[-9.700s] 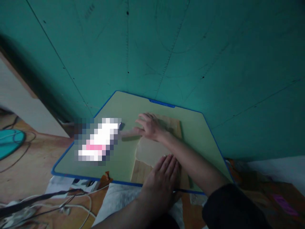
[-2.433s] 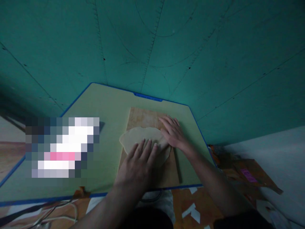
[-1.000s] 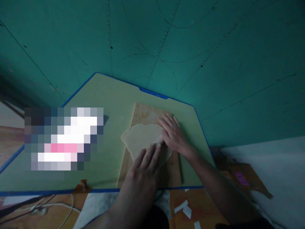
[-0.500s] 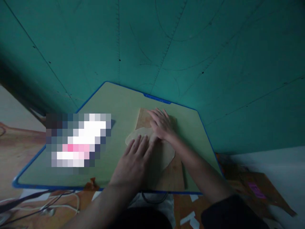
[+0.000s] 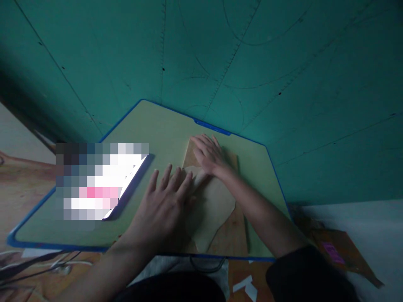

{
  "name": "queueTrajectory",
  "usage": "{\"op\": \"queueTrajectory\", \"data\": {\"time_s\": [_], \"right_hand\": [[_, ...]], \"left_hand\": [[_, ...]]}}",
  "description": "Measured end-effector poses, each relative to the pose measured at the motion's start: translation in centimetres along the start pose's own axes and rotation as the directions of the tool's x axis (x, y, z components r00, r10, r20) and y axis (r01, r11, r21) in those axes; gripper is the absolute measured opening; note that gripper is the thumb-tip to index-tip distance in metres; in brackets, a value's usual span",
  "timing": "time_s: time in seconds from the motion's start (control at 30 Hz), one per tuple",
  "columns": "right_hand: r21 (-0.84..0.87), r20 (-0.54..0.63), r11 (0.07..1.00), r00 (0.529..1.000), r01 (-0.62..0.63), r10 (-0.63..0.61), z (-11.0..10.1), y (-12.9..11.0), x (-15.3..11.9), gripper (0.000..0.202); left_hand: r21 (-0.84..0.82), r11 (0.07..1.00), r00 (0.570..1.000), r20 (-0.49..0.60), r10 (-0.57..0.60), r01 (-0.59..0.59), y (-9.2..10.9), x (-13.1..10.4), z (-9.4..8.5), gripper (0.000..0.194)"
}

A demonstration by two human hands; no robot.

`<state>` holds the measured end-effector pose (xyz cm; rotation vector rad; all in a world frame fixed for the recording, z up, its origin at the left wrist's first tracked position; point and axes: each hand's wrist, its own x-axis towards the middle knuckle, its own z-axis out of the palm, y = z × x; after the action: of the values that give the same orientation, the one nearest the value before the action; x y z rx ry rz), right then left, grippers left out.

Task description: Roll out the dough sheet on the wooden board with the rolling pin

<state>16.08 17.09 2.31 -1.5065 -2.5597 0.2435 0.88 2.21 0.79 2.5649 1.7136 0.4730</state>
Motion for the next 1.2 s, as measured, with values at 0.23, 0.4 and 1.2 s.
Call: {"op": "queueTrajectory", "data": {"time_s": [0.23, 0.4, 1.2], "right_hand": [[-0.001, -0.074, 1.0, 0.997, -0.012, 0.012, 0.1, 0.1, -0.8, 0.051], [-0.074, -0.109, 0.992, 0.988, 0.105, -0.113, -0.1, 3.0, -7.2, 0.054], [0.013, -0.151, 0.993, 0.982, 0.117, -0.114, 0.2, 2.2, -6.4, 0.046]], "left_hand": [[0.048, 0.998, 1.0, 0.013, 0.026, -0.027, 0.4, 0.0, 0.0, 0.05], [0.029, 0.985, 0.983, -0.067, 0.169, -0.168, 4.8, -1.1, 1.0, 0.054], [-0.317, 0.948, 0.998, -0.06, -0.008, -0.012, 0.5, -1.4, 0.1, 0.048]]}}
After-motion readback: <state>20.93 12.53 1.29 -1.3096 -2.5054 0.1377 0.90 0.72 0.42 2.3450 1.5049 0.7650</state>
